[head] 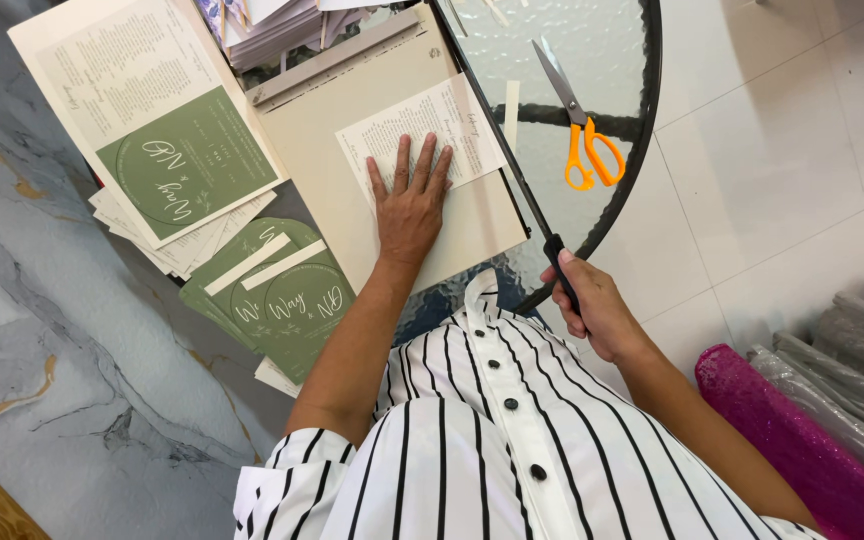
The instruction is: The person uses a paper trimmer to cut the edges of printed invitation cards and then uses scissors to trim small sections. The person stacks the finished cards on the table.
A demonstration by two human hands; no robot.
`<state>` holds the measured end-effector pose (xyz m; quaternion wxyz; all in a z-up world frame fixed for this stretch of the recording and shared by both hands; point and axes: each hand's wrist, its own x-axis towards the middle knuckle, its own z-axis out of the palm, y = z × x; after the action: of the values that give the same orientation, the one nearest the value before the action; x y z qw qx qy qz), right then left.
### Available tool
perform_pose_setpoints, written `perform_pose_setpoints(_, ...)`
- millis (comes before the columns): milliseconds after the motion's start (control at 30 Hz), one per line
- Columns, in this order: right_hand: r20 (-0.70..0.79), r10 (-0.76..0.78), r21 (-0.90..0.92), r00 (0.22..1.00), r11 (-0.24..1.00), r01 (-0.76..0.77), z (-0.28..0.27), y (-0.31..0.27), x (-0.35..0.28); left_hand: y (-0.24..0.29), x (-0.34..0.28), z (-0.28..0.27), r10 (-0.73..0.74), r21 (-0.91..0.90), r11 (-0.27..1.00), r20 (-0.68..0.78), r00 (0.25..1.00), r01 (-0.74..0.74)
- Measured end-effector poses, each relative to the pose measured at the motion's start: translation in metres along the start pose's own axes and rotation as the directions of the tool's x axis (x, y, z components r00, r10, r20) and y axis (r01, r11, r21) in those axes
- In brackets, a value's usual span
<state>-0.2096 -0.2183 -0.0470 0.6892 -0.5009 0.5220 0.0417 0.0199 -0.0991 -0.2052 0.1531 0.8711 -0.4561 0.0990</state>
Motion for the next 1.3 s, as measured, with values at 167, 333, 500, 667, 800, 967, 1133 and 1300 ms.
perform_pose_setpoints(167, -0.009, -0.007, -0.009, 1.0, 1.0, 0.007, 0.0, 0.007, 0.004, 0.001, 0.0, -0.001, -0.002, -0.01, 1.0, 0.011, 1.0, 0.002)
perform_pose_setpoints(333, -0.007, -0.016, -0.007, 1.0, 1.0, 0.016, 0.0, 0.01, 0.007, 0.001, 0.001, -0.002, -0.004, -0.009, 1.0, 0.021, 1.0, 0.004)
perform_pose_setpoints(500, -0.007, -0.035, -0.024, 0.999, 0.999, 0.035, -0.001, 0.016, 0.012, 0.0, 0.0, 0.0, -0.007, -0.013, 1.0, 0.019, 1.0, 0.008)
perform_pose_setpoints(667, -0.026, -0.069, -0.007, 0.997, 0.998, 0.069, 0.001, 0.029, 0.018, 0.0, 0.0, -0.001, 0.0, 0.0, 1.0, 0.007, 1.0, 0.0)
perform_pose_setpoints(800, -0.024, -0.061, 0.013, 0.998, 0.998, 0.062, 0.001, 0.03, 0.017, -0.001, -0.001, 0.0, 0.01, 0.014, 1.0, 0.006, 1.0, -0.01)
perform_pose_setpoints(967, -0.015, -0.049, 0.025, 0.999, 0.998, 0.049, -0.001, 0.028, 0.018, 0.0, -0.001, -0.003, 0.002, 0.005, 1.0, 0.007, 1.0, -0.002)
perform_pose_setpoints(1133, -0.009, -0.043, 0.034, 0.999, 0.999, 0.043, -0.001, 0.029, 0.019, 0.001, 0.0, -0.004, -0.002, 0.004, 1.0, 0.013, 1.0, 0.002)
perform_pose_setpoints(1300, -0.005, -0.032, 0.025, 0.999, 0.999, 0.032, 0.0, 0.026, 0.019, 0.0, 0.0, -0.003, -0.007, -0.009, 1.0, 0.035, 0.999, 0.007)
